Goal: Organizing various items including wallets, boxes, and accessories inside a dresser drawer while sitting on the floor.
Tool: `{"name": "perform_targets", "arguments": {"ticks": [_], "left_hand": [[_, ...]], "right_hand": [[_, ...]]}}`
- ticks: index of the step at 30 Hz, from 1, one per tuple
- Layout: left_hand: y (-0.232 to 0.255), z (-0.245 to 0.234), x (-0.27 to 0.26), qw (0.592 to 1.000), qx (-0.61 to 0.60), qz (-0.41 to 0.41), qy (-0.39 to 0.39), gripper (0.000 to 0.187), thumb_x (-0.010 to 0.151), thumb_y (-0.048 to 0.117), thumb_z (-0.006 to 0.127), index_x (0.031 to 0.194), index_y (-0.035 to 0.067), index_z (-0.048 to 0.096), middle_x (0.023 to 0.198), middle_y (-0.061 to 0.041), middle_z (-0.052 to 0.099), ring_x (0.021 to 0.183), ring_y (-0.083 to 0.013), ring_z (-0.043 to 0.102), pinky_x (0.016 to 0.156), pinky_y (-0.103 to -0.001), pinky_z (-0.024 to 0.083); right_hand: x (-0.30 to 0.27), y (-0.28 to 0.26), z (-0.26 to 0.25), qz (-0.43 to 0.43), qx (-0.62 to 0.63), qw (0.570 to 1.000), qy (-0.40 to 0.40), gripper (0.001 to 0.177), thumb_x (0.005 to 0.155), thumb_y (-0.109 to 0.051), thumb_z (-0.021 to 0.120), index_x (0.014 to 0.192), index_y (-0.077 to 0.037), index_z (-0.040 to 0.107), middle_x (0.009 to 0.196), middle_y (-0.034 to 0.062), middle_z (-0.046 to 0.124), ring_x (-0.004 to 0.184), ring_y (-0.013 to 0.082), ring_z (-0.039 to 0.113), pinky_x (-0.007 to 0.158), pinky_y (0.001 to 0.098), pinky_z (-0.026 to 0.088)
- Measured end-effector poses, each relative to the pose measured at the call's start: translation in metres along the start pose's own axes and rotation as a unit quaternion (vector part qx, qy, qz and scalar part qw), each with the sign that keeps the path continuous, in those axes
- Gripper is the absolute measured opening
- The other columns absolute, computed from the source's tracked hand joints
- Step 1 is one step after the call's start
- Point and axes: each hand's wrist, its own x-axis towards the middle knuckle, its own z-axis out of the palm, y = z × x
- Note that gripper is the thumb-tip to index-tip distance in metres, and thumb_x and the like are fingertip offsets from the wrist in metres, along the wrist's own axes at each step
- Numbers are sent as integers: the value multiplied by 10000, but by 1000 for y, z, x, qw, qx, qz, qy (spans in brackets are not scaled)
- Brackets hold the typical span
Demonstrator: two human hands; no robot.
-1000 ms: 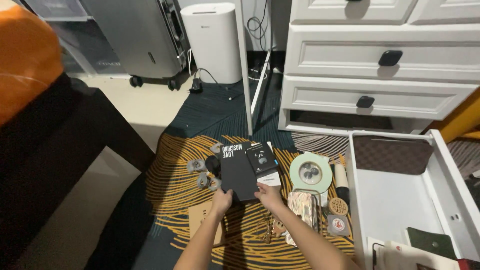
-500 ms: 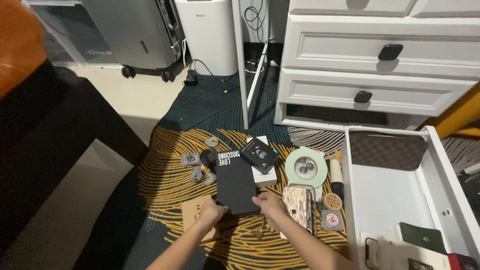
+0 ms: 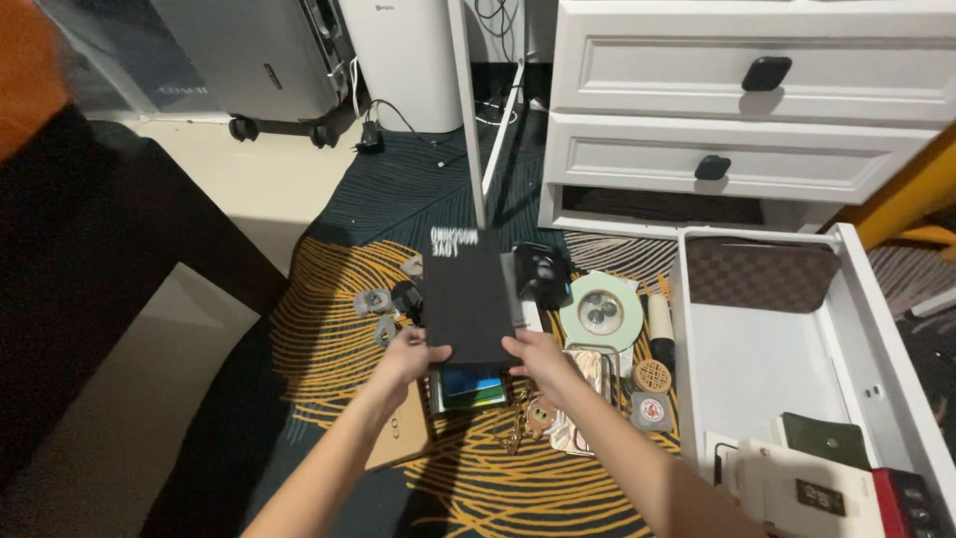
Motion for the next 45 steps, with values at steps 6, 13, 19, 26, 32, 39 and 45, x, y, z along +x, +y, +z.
{"name": "perform_targets", "arguments": {"ticks": [6, 13, 19, 26, 32, 39, 45], "left_hand": [[-35, 63, 48, 991, 27, 126, -19, 497, 810, 29, 833, 1247, -54, 613, 929, -23, 573, 771, -133, 577, 657, -294, 510], [-51, 170, 79, 994, 27, 59, -93, 608, 826, 48, 792, 1387, 10, 562, 868, -34, 636, 727, -157, 587, 631, -311, 484], [-84, 210, 114, 984, 127, 120, -45, 601, 799, 113, 848, 1329, -31, 604, 933, 24, 686, 830, -102, 677, 768, -271, 561], [-88, 207, 63, 976, 74, 204, 9, 436, 902, 194, 753, 1247, -31, 612, 952, -96, 706, 804, -190, 673, 734, -333, 557], [-75, 207, -21, 900, 316, 291, -77, 349, 893, 162, 688, 1226, 65, 648, 1157, -197, 669, 1051, -337, 633, 950, -415, 520], [-58, 228, -55, 562, 669, 437, -214, 520, 943, 316, 640, 1433, 170, 543, 1569, -147, 370, 1485, -412, 244, 1214, -662, 197], [-10, 198, -91, 648, 674, 312, -169, 607, 911, 441, 653, 1429, 161, 503, 1555, -179, 300, 1487, -438, 183, 1175, -660, 226]], "right_hand": [[-37, -28, -38, 6, 18, 995, 97, 572, 1007, -243, 547, 1529, -61, 401, 1513, 101, 519, 1156, 243, 658, 894, 312, 569], [25, 71, -147, -42, 72, 976, 199, 511, 1019, -158, 547, 1500, -4, 466, 1442, 125, 594, 1158, 175, 634, 846, 334, 549], [56, 129, -204, -96, 37, 973, 205, 479, 955, -45, 501, 1426, -30, 586, 1352, 127, 687, 1071, 172, 673, 788, 297, 544], [-41, 45, -180, -86, -261, 920, 278, 417, 978, -95, 524, 1369, -132, 666, 1349, 134, 689, 1160, 268, 662, 991, 369, 511], [-39, 83, -161, -64, -444, 864, 230, 498, 949, -174, 579, 1446, -134, 558, 1579, 148, 382, 1422, 347, 369, 1186, 453, 318], [-65, 74, -145, -29, -517, 830, 206, 574, 932, -112, 573, 1495, -181, 488, 1681, 105, 169, 1555, 332, 100, 1245, 534, 113], [-75, 74, -147, -56, -513, 831, 209, 601, 874, -33, 613, 1448, -201, 546, 1666, 89, 231, 1547, 327, 173, 1257, 441, 173]]}}
